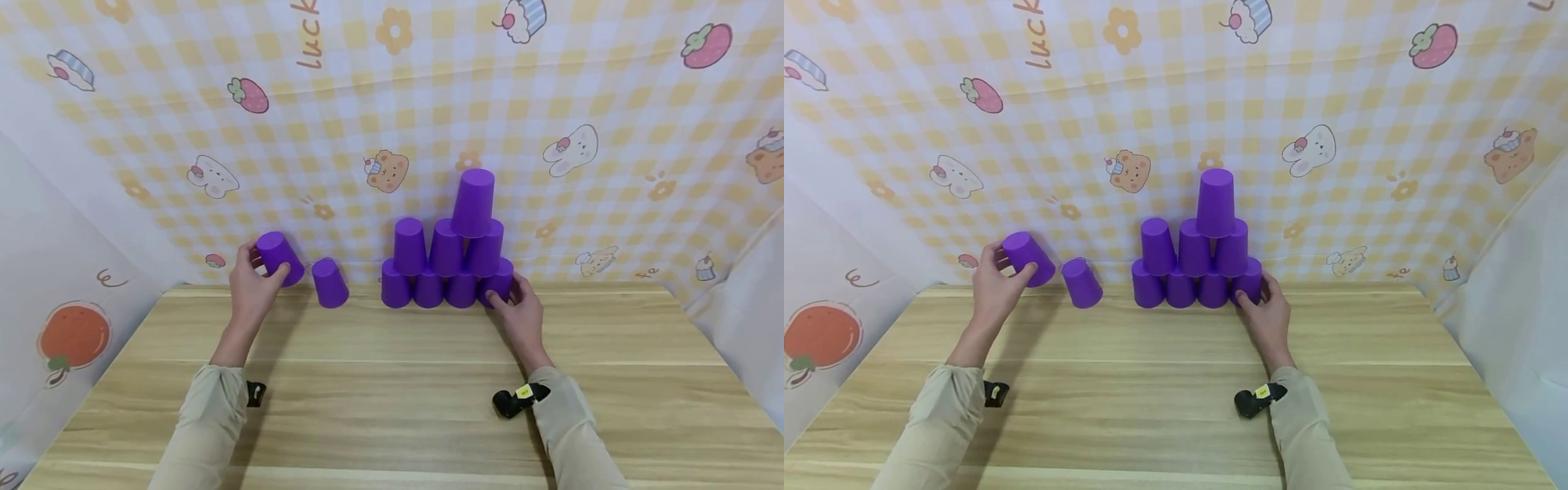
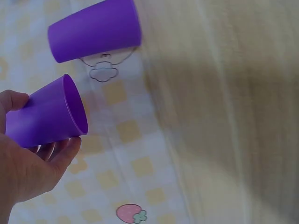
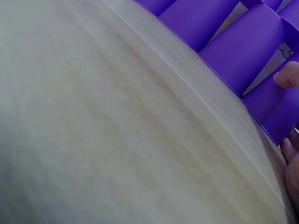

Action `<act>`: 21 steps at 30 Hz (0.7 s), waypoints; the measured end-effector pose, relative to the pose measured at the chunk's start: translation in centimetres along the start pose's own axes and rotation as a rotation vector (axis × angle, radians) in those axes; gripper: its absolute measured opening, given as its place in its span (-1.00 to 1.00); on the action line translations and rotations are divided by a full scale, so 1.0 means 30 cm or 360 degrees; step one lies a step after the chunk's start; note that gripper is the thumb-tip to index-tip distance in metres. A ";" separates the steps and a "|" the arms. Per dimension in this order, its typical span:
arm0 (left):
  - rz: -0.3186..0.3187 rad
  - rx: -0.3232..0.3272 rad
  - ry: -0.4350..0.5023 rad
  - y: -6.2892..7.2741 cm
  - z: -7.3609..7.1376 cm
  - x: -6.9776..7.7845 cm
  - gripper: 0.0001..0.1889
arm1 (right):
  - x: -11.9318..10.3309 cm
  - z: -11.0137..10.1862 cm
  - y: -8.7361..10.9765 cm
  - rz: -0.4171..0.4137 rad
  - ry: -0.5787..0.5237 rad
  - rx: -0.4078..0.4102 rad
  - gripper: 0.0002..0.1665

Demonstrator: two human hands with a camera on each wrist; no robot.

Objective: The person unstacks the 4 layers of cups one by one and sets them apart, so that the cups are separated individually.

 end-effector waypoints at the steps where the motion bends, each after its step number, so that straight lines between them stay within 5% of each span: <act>1: -0.0005 -0.0004 -0.0009 0.001 0.000 -0.006 -0.36 | 0.001 0.000 0.000 -0.0002 0.0011 0.0002 -0.32; 21: -0.0021 -0.0143 -0.0120 0.023 0.028 -0.056 -0.41 | 0.005 0.001 0.003 -0.0047 0.0084 0.0053 -0.32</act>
Point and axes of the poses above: each hand's wrist, its own y-axis away from the middle knuckle, its own z-axis out of the palm, x = y × z, the point moved 3 cm from there along -y, towards the middle knuckle, and after that the axes turned 10 degrees about z, right-handed, at the moved point
